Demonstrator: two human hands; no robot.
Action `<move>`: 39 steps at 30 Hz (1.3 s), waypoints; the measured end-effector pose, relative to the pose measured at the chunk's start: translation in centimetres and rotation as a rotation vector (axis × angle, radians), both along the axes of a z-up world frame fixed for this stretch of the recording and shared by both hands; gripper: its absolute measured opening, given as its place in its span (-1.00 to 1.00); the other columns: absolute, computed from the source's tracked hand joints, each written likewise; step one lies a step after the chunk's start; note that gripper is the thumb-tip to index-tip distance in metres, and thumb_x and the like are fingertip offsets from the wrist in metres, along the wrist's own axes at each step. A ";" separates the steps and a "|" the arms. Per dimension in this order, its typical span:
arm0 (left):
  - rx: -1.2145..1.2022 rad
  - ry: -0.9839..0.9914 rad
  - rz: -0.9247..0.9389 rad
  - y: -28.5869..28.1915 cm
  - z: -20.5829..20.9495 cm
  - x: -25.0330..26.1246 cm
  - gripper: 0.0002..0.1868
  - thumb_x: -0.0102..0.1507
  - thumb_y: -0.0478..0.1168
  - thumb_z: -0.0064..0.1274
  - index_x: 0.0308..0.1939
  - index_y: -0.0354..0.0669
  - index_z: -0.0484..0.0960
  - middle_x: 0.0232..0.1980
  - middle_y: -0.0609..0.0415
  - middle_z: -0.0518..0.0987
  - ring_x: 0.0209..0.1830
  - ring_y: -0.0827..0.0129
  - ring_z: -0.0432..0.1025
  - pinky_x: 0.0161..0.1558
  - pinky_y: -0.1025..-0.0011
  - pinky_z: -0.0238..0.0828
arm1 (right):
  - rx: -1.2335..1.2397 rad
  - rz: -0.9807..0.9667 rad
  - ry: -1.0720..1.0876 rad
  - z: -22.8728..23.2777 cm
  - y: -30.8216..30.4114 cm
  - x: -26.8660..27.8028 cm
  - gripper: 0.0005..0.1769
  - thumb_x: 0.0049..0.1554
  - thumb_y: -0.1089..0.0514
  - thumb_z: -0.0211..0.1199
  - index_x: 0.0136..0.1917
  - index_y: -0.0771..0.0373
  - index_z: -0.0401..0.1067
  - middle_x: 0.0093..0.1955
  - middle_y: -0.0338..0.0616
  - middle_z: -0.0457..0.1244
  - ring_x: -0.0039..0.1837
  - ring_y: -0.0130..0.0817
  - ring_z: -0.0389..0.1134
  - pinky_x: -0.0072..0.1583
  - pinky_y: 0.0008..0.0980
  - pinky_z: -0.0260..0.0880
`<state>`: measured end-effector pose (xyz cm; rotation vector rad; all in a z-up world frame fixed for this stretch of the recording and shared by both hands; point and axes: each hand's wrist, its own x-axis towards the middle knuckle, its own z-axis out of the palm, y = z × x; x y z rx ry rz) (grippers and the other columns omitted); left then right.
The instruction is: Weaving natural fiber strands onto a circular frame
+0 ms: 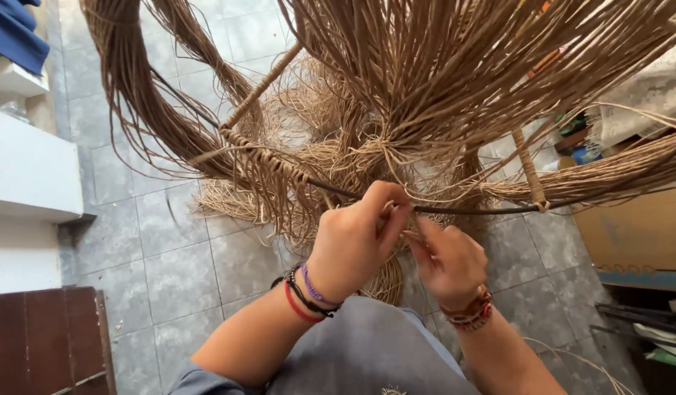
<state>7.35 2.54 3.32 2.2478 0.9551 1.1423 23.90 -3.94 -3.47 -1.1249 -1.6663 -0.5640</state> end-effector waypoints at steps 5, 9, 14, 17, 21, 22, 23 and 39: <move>0.417 -0.217 0.132 -0.9 -3.9 -0.8 -0.93 0.28 -0.11 0.16 -0.18 0.24 0.60 -0.36 0.19 0.58 -0.35 0.20 0.51 -0.23 0.31 0.43 | -0.149 0.053 -0.033 2.3 -0.9 -0.4 -0.83 0.17 0.18 0.36 -0.02 0.28 0.67 -0.40 -0.26 0.20 -0.47 -0.36 0.15 -0.36 -0.42 0.30; 0.708 -0.295 0.205 -4.4 -9.4 -3.1 -0.85 0.24 -0.02 0.26 -0.12 0.38 0.69 0.01 0.23 0.49 -0.04 0.22 0.36 0.04 0.32 0.29 | -0.463 0.242 0.168 3.8 -0.7 -1.7 -0.80 0.21 0.09 0.30 -0.10 0.28 0.58 -0.45 -0.17 0.19 -0.47 -0.23 0.24 -0.42 -0.35 0.30; 0.493 -0.216 0.113 -1.8 -7.8 -1.6 -0.84 0.26 -0.09 0.24 -0.14 0.00 0.72 -0.01 0.12 0.66 -0.16 0.18 0.48 -0.06 0.30 0.50 | -0.632 0.329 0.428 3.9 -0.7 -1.7 -0.80 0.20 0.15 0.31 -0.11 0.36 0.58 -0.45 -0.11 0.25 -0.49 -0.29 0.18 -0.38 -0.39 0.25; 0.486 -0.223 -0.049 -1.1 -8.1 -2.9 -0.81 0.30 -0.03 0.12 -0.36 0.06 0.64 -0.01 0.19 0.67 0.00 0.15 0.48 0.05 0.23 0.41 | -0.646 0.298 0.470 3.4 -1.1 -1.3 -0.82 0.13 0.13 0.41 -0.12 0.32 0.59 -0.47 -0.13 0.23 -0.47 -0.38 0.15 -0.36 -0.40 0.23; 0.196 -0.241 -0.270 -0.9 -13.4 -6.0 -0.63 0.36 -0.02 -0.03 -0.55 0.06 0.49 -0.33 0.12 0.53 -0.31 0.13 0.46 -0.19 0.28 0.38 | -0.580 0.251 0.539 2.8 -0.5 -0.6 -0.85 0.14 0.14 0.42 -0.13 0.28 0.62 -0.51 -0.24 0.11 -0.43 -0.51 0.04 -0.34 -0.49 0.15; 0.196 -0.243 -0.266 -1.5 -11.4 -6.4 -0.63 0.36 -0.02 -0.03 -0.55 0.06 0.49 -0.33 0.12 0.53 -0.31 0.13 0.46 -0.19 0.28 0.38 | -0.581 0.253 0.535 2.8 -0.3 -0.8 -0.85 0.14 0.14 0.42 -0.13 0.28 0.62 -0.51 -0.24 0.11 -0.43 -0.51 0.04 -0.34 -0.49 0.15; -0.247 -0.083 -0.264 -2.1 -9.3 -6.9 -0.59 0.40 -0.05 -0.11 -0.50 -0.13 0.56 -0.38 -0.12 0.59 -0.31 -0.14 0.49 -0.22 0.08 0.38 | -0.593 0.272 0.527 2.8 -0.2 -1.2 -0.87 0.10 0.16 0.45 -0.14 0.27 0.63 -0.51 -0.23 0.10 -0.44 -0.50 0.05 -0.33 -0.50 0.17; -0.113 0.389 -0.588 0.4 -10.5 -5.7 -0.80 0.28 -0.03 0.04 -0.19 -0.04 0.59 -0.22 0.03 0.60 -0.13 0.14 0.57 -0.11 0.23 0.56 | -0.563 0.291 0.463 2.2 -0.1 -0.9 -0.85 0.09 0.18 0.47 -0.08 0.29 0.66 -0.42 -0.18 0.28 -0.42 -0.43 0.21 -0.33 -0.46 0.25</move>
